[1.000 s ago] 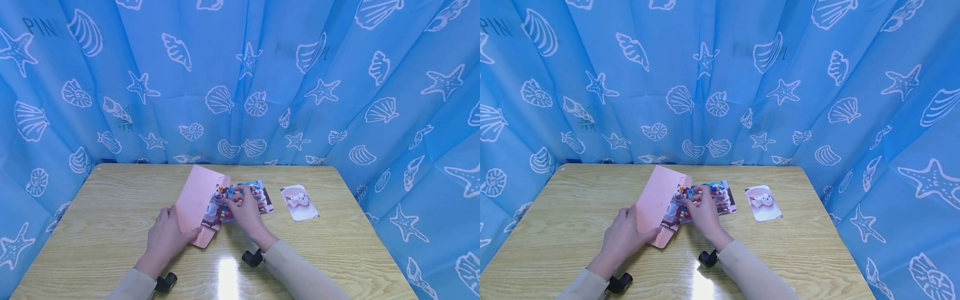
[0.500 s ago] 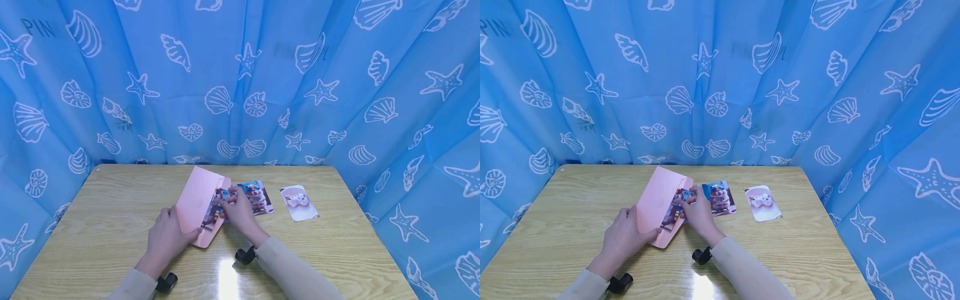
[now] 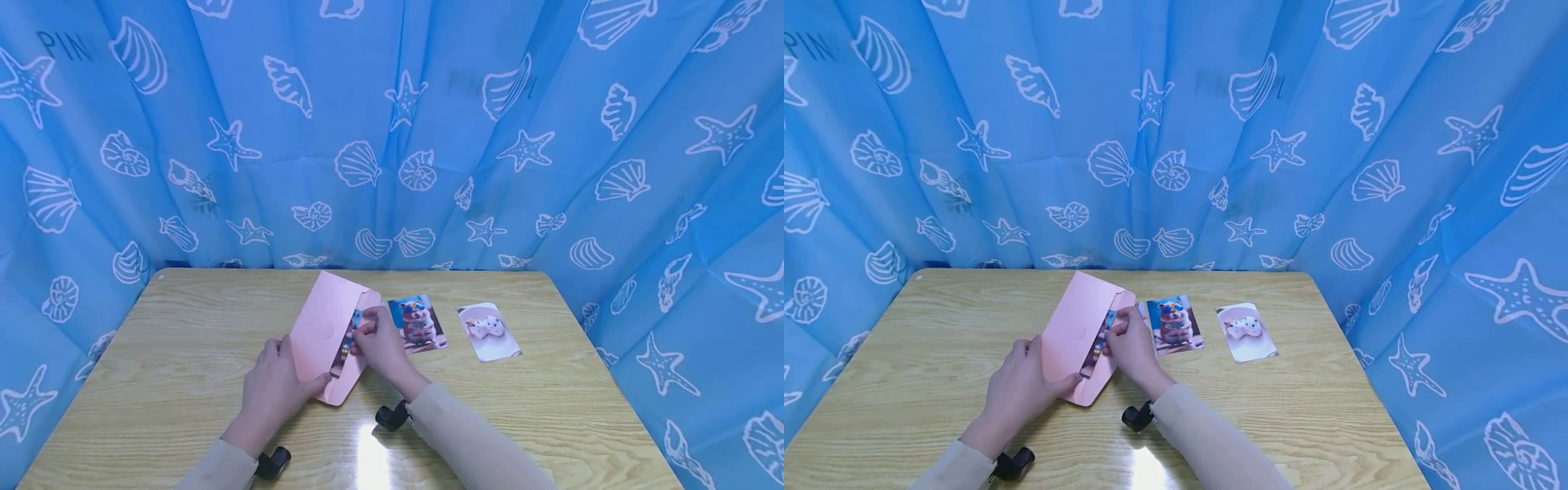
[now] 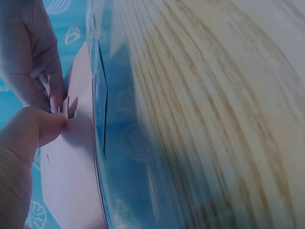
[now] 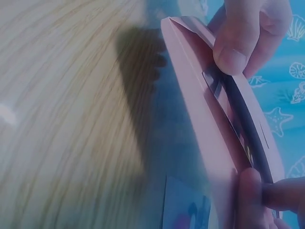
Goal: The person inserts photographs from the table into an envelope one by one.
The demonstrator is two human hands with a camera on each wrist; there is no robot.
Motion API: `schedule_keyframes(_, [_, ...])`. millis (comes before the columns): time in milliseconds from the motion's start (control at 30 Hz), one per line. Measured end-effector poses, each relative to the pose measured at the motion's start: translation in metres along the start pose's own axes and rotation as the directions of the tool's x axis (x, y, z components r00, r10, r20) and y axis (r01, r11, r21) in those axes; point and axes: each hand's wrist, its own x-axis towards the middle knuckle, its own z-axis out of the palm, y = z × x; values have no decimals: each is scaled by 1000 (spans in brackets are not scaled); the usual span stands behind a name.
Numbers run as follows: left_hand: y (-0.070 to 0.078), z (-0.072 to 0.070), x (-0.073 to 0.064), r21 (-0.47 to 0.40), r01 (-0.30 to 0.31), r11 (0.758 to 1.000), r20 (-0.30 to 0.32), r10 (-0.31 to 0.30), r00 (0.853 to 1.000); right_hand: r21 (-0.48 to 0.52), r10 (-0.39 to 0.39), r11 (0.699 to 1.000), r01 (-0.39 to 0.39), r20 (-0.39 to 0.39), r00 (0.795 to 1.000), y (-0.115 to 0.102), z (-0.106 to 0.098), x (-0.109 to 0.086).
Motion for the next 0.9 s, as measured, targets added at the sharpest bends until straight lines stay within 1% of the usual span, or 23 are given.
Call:
schedule_keyframes(167, [-1,0,-1,4,-15,1000,-10,15,1000,-26,-9,1000,9,1,1000,1,5,2])
schedule_keyframes(233, [-1,1,-1,8,-17,1000,-18,17,1000,-55,-28,998,28,9,1000,2,7,3])
schedule_keyframes(333, [-4,1,-1,16,-11,1000,-27,11,1000,-73,-61,995,64,41,997,5,9,2])
schedule_keyframes(433, [-5,1,-1,28,0,1000,-35,1,999,-144,-124,980,134,78,989,7,9,2])
schedule_keyframes(533, [-6,0,0,37,10,999,-33,-8,999,-246,-175,950,192,88,981,7,7,1])
schedule_keyframes(567, [-7,0,1,41,15,999,-29,-14,999,-275,-182,941,199,84,980,6,6,0])
schedule_keyframes(633, [-7,-1,2,44,25,999,-18,-24,1000,-293,-193,934,205,70,979,5,2,-1])
schedule_keyframes(733, [-9,-1,3,46,38,998,-1,-38,999,-268,-207,941,207,31,978,3,-6,-2])
schedule_keyframes(833, [-12,-1,3,45,44,998,1,-44,999,-239,-232,945,222,-12,973,2,-17,-1])
schedule_keyframes(900, [-14,0,3,46,46,998,2,-46,999,-240,-230,947,214,-39,972,2,-26,0])
